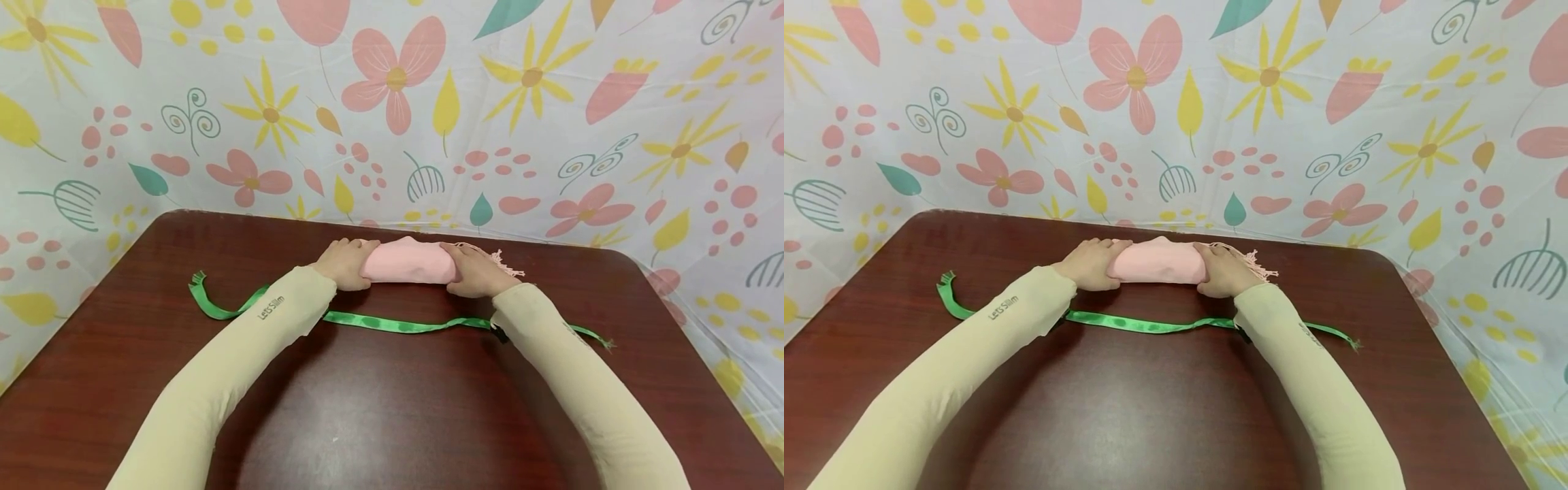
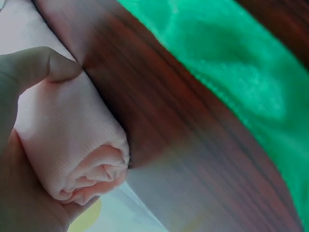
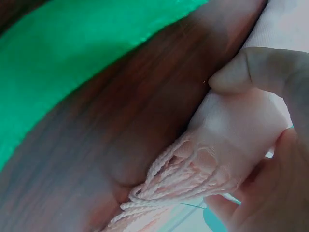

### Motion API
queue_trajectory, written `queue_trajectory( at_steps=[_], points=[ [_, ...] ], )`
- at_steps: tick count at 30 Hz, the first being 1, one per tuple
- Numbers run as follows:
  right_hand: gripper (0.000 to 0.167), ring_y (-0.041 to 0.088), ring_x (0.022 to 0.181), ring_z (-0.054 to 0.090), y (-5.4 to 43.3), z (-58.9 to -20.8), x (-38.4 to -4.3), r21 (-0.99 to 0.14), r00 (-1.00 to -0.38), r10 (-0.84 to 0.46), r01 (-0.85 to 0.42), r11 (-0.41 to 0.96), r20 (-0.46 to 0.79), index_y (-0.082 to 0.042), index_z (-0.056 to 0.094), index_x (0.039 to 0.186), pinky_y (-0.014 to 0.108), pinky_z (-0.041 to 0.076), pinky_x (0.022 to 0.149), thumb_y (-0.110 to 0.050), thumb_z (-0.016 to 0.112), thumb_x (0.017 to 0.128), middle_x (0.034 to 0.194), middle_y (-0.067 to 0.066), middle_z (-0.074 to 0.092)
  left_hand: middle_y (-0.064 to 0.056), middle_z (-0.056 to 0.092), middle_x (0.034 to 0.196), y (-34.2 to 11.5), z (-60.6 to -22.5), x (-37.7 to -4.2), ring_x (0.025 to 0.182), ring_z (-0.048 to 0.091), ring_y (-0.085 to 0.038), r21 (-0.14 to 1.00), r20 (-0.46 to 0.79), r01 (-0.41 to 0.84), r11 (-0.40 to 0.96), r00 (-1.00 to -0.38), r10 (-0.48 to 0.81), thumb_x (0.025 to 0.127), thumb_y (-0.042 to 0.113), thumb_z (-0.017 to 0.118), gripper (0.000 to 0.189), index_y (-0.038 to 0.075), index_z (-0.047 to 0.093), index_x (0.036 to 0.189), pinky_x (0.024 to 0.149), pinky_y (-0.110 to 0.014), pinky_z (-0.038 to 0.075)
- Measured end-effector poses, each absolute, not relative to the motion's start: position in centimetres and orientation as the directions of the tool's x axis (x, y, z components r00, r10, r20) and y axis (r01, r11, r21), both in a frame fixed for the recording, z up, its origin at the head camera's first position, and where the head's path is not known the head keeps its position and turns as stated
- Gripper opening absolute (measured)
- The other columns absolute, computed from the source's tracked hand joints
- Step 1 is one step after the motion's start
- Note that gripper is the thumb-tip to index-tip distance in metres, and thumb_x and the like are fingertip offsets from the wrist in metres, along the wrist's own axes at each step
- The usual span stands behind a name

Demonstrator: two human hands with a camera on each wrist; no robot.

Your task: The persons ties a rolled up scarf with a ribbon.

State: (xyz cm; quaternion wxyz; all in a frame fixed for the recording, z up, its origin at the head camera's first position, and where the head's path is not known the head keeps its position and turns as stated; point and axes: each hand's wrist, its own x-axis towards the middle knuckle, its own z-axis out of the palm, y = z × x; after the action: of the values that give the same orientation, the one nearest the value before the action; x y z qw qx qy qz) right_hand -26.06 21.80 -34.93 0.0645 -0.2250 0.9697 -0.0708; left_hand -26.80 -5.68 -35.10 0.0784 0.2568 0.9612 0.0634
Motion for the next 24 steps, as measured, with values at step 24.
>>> queue_trajectory(
  at_steps=[24],
  points=[
    [0.056, 0.041, 0.105, 0.051, 21.3, -34.7, -27.5, -0.101, -0.904, -0.409, -0.399, 0.911, -0.120, 0.005, 0.055, 0.119, 0.051, 0.044, 0.093, -0.015, 0.076, 0.071, 0.110, 0.025, 0.054, -0.017, 0.055, 0.124, -6.0, -34.9, -27.3, 0.112, 0.052, -0.036, 0.175, -0.070, 0.503, 0.846, -0.851, 0.521, 0.074, 0.019, 0.075, 0.070, 0.011, 0.045, 0.137, 0.097, -0.047, 0.043]
  ],
)
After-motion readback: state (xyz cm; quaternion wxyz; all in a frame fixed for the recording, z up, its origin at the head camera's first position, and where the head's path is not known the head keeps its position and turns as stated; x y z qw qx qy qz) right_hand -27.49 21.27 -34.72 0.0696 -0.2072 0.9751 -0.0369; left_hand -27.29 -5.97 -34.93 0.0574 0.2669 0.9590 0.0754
